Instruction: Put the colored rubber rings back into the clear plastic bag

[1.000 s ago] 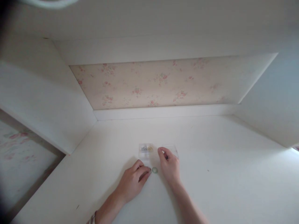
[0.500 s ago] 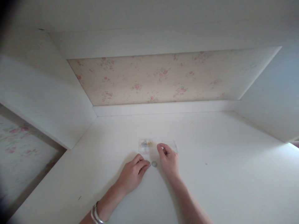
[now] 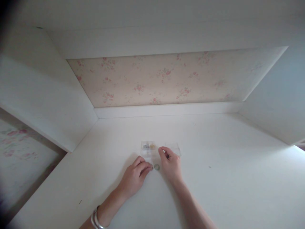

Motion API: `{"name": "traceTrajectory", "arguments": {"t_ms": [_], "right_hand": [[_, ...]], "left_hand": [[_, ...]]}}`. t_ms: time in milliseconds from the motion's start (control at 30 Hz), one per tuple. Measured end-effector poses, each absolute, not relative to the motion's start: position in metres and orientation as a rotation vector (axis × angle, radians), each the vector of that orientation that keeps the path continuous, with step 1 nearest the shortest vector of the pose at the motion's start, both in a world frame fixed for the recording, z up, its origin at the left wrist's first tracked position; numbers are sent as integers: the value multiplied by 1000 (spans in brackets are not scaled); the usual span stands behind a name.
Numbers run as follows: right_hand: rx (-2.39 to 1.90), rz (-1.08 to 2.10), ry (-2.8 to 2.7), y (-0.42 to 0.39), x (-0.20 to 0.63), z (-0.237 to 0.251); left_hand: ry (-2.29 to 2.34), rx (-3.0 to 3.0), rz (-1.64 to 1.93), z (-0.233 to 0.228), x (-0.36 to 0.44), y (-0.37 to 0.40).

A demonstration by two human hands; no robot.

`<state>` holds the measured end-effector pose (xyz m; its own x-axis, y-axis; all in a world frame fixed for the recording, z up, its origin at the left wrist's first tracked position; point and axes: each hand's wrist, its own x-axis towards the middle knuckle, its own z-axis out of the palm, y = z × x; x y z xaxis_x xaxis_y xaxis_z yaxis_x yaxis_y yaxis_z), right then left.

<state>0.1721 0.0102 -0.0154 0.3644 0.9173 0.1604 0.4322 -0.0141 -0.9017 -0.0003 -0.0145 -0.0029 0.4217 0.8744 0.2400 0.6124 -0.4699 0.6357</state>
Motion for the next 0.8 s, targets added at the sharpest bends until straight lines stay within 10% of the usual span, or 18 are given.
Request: {"name": "traceTrajectory", "arguments": {"t_ms": [800], "right_hand": [[-1330,298,-2252,-17,175,4]], "left_hand": [[1479,2066,1118,-12,-3,21]]}}
